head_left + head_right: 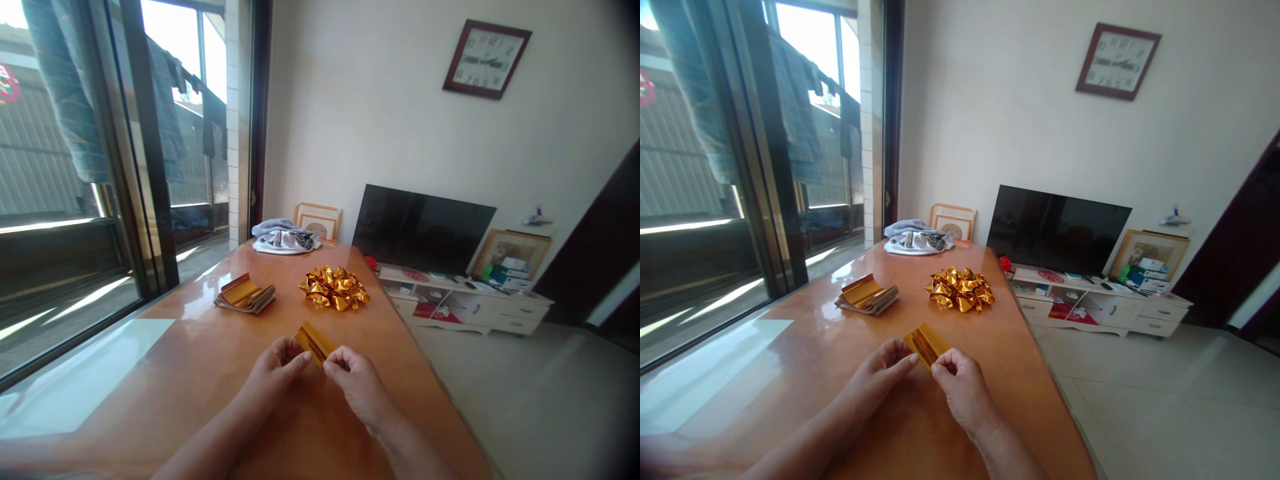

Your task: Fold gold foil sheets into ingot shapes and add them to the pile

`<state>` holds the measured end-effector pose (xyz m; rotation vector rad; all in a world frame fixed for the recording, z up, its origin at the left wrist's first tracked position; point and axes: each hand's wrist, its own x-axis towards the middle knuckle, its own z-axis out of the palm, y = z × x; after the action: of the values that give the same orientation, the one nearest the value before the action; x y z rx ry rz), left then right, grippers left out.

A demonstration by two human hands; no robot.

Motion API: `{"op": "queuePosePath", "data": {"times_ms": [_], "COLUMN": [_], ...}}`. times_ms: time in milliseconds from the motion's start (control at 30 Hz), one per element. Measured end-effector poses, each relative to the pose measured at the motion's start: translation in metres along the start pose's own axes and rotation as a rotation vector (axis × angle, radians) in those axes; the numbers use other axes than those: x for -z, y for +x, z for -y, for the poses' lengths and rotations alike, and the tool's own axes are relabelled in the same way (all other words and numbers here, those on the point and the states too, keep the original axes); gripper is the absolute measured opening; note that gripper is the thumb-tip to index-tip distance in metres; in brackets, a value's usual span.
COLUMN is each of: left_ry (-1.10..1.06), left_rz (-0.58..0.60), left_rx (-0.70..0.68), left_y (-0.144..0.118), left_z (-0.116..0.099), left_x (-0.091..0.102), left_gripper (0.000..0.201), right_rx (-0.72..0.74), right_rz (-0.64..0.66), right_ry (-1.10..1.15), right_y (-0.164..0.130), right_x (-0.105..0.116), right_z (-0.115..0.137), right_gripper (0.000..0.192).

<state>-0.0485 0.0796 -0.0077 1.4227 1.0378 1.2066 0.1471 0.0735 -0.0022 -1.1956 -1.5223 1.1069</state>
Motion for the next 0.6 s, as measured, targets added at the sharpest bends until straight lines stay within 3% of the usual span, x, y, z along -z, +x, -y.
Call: {"op": "queuePosePath", "data": {"times_ms": [133, 267, 400, 500, 600], "left_ry": [-0.224, -0.143, 0.381, 0.849, 1.185], "left_rz": [-0.069, -0.111, -0.182, -0.193, -0.104], "left_rx": [0.023, -0.072, -0.237, -0.398, -0.542], "left_y": [-0.003, -0.006, -0.010, -0.013, -0.018], "left_z": [-0.002, -0.004, -0.011, -0.019, -0.027], "left_x": [-0.015, -0.019, -0.012, -0.008, -0.010], "left_gripper": [0.038, 0.026, 0.013, 0.012, 0.017], "right_rx": [0.017, 0.074, 0.155, 0.058, -0.129], "right_rz": [0.021, -0.017, -0.184, -0.107, -0.011], "right_ry": [0.023, -0.034, -0.133, 0.037, 0.335], "right_y": [-0.006, -0.008, -0.013, -0.017, -0.018], "right_x": [-0.007, -0.008, -0.004, -0.002, 0.000], "right_z": [-0.005, -0.011, -0.004, 0.006, 0.012], "right_gripper": [0.015, 0.012, 0.013, 0.024, 0.041]}}
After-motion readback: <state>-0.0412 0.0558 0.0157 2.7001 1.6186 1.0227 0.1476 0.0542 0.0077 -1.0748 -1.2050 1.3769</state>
